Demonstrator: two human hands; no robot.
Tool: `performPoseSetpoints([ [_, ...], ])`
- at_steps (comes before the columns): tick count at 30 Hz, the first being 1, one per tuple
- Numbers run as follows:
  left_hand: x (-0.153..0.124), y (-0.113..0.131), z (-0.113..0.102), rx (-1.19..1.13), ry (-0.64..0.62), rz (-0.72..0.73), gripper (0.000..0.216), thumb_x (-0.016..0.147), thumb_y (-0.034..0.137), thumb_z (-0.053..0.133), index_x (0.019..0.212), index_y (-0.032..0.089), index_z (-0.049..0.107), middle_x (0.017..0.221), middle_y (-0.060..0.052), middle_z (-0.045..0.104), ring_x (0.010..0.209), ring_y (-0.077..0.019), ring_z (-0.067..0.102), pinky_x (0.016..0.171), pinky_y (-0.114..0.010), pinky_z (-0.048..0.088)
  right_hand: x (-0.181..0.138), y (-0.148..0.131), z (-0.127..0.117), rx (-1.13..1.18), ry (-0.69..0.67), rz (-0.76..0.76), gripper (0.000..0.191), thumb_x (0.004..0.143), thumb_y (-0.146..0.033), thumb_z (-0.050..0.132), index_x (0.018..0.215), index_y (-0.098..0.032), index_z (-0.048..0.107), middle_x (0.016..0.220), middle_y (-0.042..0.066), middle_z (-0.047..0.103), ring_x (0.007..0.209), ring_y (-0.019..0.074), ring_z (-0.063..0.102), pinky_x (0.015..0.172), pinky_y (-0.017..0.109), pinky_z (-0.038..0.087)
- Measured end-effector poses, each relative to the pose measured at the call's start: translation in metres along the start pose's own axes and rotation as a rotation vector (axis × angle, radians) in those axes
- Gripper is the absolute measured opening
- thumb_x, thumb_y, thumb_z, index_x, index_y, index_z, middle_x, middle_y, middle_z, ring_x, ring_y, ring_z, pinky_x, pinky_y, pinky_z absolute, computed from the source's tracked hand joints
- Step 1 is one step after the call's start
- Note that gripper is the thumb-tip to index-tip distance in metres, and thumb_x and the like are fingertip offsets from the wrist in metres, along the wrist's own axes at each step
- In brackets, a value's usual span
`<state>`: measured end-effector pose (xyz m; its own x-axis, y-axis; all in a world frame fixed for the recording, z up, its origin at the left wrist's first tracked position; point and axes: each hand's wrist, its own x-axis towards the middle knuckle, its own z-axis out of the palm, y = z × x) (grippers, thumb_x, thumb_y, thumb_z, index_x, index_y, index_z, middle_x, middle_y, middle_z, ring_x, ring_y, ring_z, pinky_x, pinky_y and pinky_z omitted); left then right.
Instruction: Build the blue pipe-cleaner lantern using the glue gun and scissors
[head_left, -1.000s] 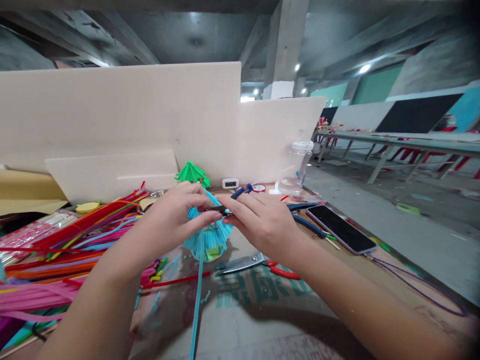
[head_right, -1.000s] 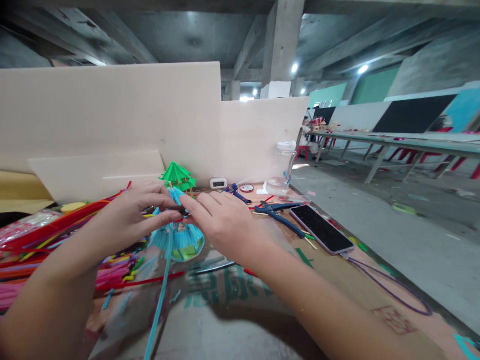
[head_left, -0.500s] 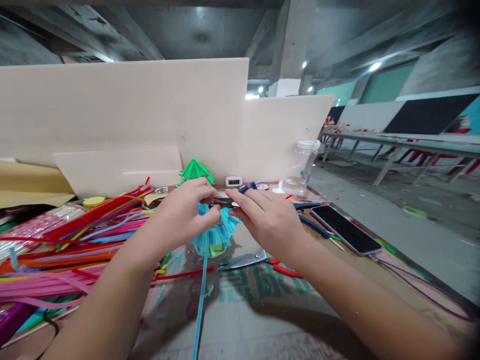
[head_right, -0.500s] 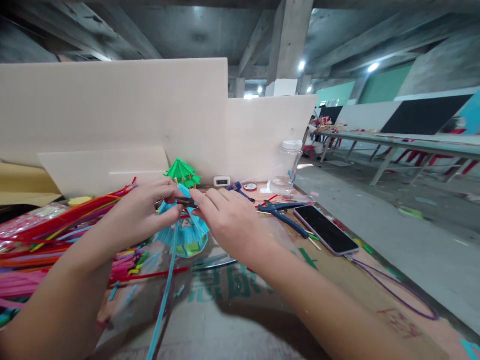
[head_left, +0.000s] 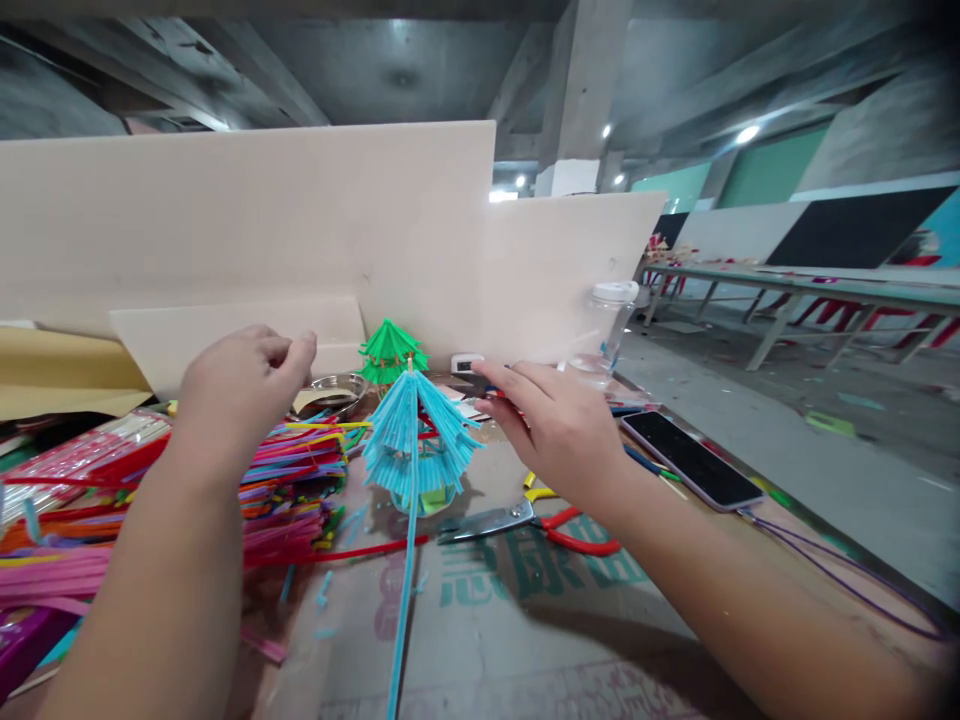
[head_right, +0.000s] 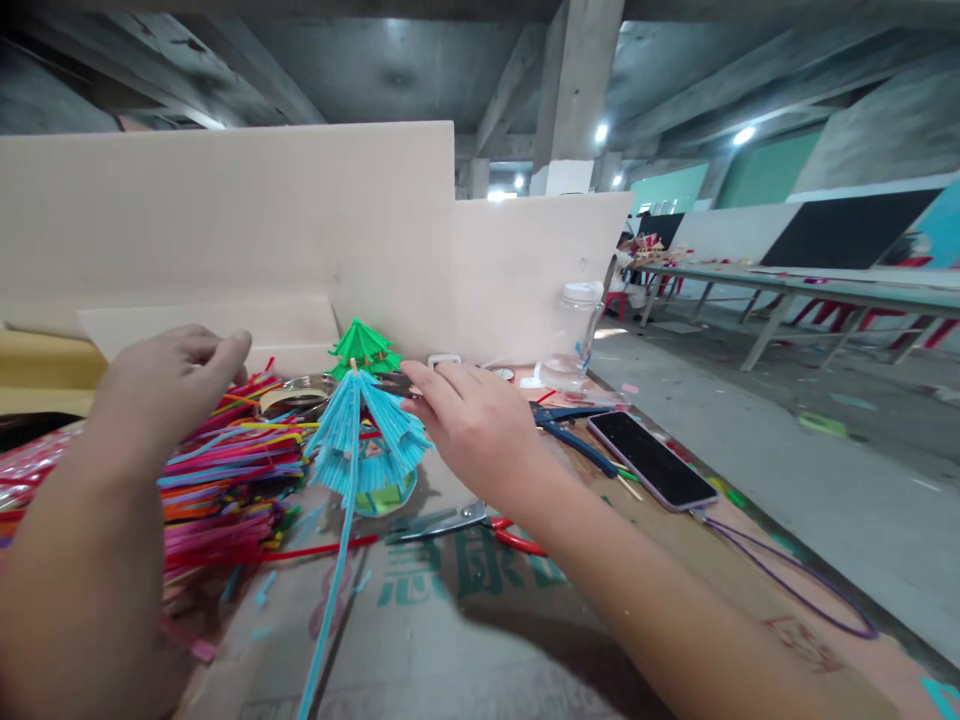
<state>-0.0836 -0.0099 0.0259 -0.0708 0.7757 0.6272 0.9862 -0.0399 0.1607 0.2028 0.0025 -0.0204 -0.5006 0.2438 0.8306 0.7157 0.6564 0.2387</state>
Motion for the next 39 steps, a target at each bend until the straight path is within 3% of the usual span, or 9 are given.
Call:
performPoseSetpoints([
  [2, 0.002, -0.002, 0.006, -0.107, -0.038, 0.034, 0.039, 0.088, 0.042, 0.041, 0.085, 0.015, 0.069, 0.091, -0.003, 0.059, 0.091, -0.0227, 0.058, 0.075, -0.034, 0.042, -0.002, -0.001, 0.003, 0.02, -0.004, -0.003, 0.031, 0.095, -0.028, 0.047, 0.118, -0.011, 0.06, 0.091, 0.007, 0.068, 0.079, 0.018, 0.06, 0.069, 0.031, 0.044],
  [5, 0.003, 0.007, 0.018, -0.423, -0.059, 0.03, 0.045, 0.084, 0.041, 0.053, 0.122, 0.018, 0.059, 0.113, -0.007, 0.064, 0.09, -0.021, 0.062, 0.077, -0.032, 0.049, -0.004, -0.002, 0.009, 0.033, -0.022, -0.014, 0.032, 0.096, -0.03, 0.046, 0.12, -0.012, 0.058, 0.094, 0.007, 0.068, 0.081, 0.0182, 0.061, 0.071, 0.031, 0.045],
  [11, 0.0, 0.028, 0.054, -0.727, -0.268, 0.115, 0.05, 0.083, 0.056, 0.052, 0.113, 0.019, 0.066, 0.111, -0.008, 0.069, 0.097, -0.0245, 0.064, 0.086, -0.035, 0.049, -0.004, -0.001, 0.016, 0.002, -0.115, -0.007, 0.034, 0.097, -0.033, 0.042, 0.12, -0.013, 0.057, 0.101, 0.009, 0.069, 0.085, 0.0207, 0.063, 0.071, 0.033, 0.045],
  [16, -0.001, 0.037, 0.071, -0.898, -0.252, 0.117, 0.051, 0.086, 0.053, 0.05, 0.116, 0.014, 0.064, 0.117, -0.011, 0.067, 0.105, -0.0246, 0.061, 0.09, -0.034, 0.046, -0.01, 0.027, 0.032, 0.026, -0.304, 0.174, 0.034, 0.098, -0.03, 0.038, 0.113, -0.013, 0.063, 0.101, 0.01, 0.071, 0.092, 0.0229, 0.065, 0.076, 0.033, 0.047],
  [21, -0.001, 0.041, 0.071, -0.979, -0.243, 0.084, 0.045, 0.083, 0.052, 0.057, 0.105, 0.015, 0.068, 0.105, -0.01, 0.07, 0.094, -0.0226, 0.064, 0.079, -0.03, 0.049, -0.026, 0.06, 0.058, 0.088, -0.527, 0.342, 0.036, 0.097, -0.033, 0.04, 0.119, -0.014, 0.062, 0.114, 0.012, 0.068, 0.103, 0.0276, 0.062, 0.081, 0.036, 0.047],
  [27, 0.0, 0.041, 0.069, -0.936, -0.19, 0.047, 0.041, 0.081, 0.052, 0.059, 0.096, 0.015, 0.07, 0.093, -0.006, 0.071, 0.085, -0.0202, 0.063, 0.071, -0.026, 0.047, -0.012, 0.064, 0.034, 0.5, -0.479, 0.38, 0.041, 0.098, -0.038, 0.033, 0.116, -0.018, 0.064, 0.118, 0.007, 0.067, 0.104, 0.0203, 0.062, 0.088, 0.031, 0.046],
  [30, 0.0, 0.04, 0.069, -0.942, -0.196, 0.04, 0.042, 0.08, 0.053, 0.059, 0.095, 0.015, 0.069, 0.09, -0.006, 0.07, 0.08, -0.0195, 0.063, 0.068, -0.026, 0.047, -0.014, 0.07, 0.029, 0.434, -0.57, 0.377, 0.036, 0.092, -0.036, 0.046, 0.116, -0.018, 0.065, 0.118, 0.009, 0.067, 0.104, 0.0236, 0.061, 0.088, 0.033, 0.045],
  [34, 0.0, 0.04, 0.069, -0.963, -0.225, 0.023, 0.044, 0.08, 0.054, 0.059, 0.096, 0.014, 0.068, 0.089, -0.007, 0.069, 0.079, -0.0196, 0.062, 0.067, -0.027, 0.047, -0.035, 0.079, 0.054, 0.416, -0.828, 0.367, 0.033, 0.088, -0.03, 0.053, 0.115, -0.018, 0.066, 0.103, 0.009, 0.07, 0.09, 0.0237, 0.063, 0.079, 0.034, 0.046],
  [39, 0.001, 0.038, 0.069, -0.939, -0.221, 0.032, 0.043, 0.082, 0.053, 0.056, 0.096, 0.015, 0.068, 0.092, -0.007, 0.07, 0.083, -0.0206, 0.063, 0.071, -0.028, 0.047, -0.041, 0.074, 0.066, 0.495, -0.89, 0.353, 0.044, 0.085, -0.03, 0.058, 0.128, -0.023, 0.057, 0.123, 0.01, 0.06, 0.102, 0.0235, 0.059, 0.085, 0.034, 0.045],
])
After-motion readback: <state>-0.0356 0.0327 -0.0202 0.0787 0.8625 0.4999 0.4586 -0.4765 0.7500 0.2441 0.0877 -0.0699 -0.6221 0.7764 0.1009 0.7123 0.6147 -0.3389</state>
